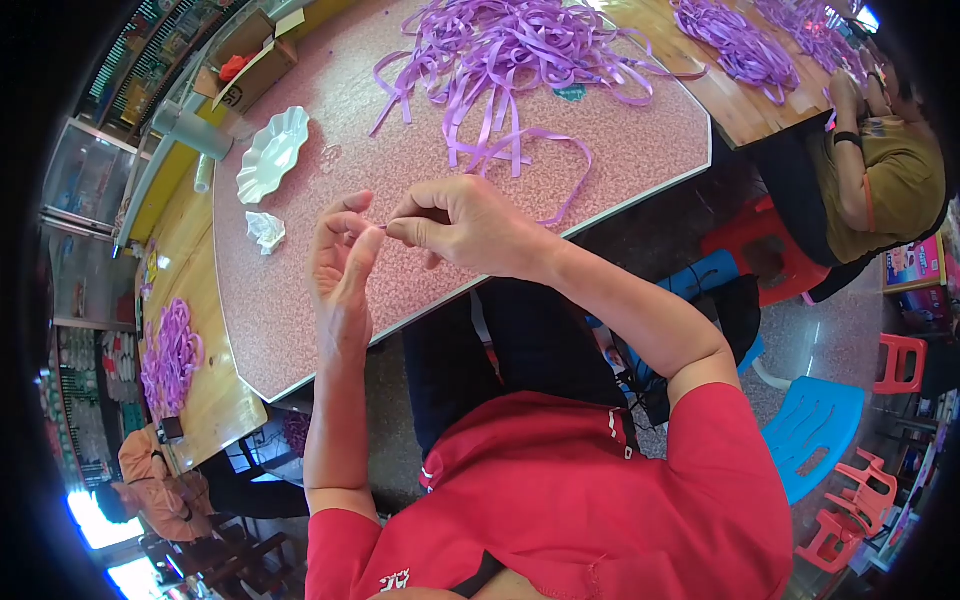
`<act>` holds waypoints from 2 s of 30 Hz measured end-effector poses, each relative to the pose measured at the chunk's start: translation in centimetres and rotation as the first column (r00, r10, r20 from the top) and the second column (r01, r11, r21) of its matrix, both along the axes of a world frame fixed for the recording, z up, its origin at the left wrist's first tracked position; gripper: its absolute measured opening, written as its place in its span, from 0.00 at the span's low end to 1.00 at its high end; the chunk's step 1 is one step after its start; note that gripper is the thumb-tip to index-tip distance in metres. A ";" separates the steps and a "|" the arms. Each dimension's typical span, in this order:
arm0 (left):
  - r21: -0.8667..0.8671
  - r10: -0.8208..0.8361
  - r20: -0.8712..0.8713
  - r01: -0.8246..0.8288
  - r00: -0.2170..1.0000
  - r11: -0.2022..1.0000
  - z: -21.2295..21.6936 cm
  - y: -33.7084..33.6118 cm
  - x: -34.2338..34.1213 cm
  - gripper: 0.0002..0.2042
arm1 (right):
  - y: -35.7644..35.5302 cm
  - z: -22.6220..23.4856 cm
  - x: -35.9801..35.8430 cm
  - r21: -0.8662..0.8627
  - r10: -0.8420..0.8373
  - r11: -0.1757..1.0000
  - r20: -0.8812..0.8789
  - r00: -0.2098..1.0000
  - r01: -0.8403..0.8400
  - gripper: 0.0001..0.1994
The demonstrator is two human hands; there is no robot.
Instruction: Knotting and tying purple plastic ribbons at a workshop table.
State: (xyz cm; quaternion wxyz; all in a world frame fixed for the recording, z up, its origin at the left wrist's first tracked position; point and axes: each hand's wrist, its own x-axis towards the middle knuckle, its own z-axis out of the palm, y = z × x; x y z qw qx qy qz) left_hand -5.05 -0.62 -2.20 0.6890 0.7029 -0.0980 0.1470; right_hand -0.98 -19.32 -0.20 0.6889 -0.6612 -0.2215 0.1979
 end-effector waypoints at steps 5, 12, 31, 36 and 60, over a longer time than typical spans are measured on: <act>0.167 0.052 -0.082 -0.037 0.995 0.985 0.9 0.0 0.2 0.15 | 0.1 -1.1 0.3 -0.076 -0.087 0.975 0.732 0.675 0.209 0.06; 0.205 -0.040 -0.298 0.105 0.954 0.973 0.5 -0.4 0.3 0.19 | 0.0 -1.6 0.2 -0.158 -0.044 0.946 0.803 0.595 0.283 0.06; -0.107 -0.262 -0.260 0.242 0.929 0.964 0.7 0.4 -0.5 0.08 | -0.9 -0.7 0.5 -0.068 -0.092 0.986 0.528 0.844 0.150 0.07; -0.045 -0.227 -0.257 0.223 0.940 0.974 0.5 -0.1 0.1 0.11 | -0.9 -0.6 0.5 -0.071 -0.129 0.970 0.657 0.743 0.231 0.08; -0.474 -0.267 -0.070 0.204 0.961 0.857 -0.5 0.0 -1.4 0.03 | -0.1 -1.7 1.0 0.104 -0.069 0.990 -0.211 0.975 0.093 0.09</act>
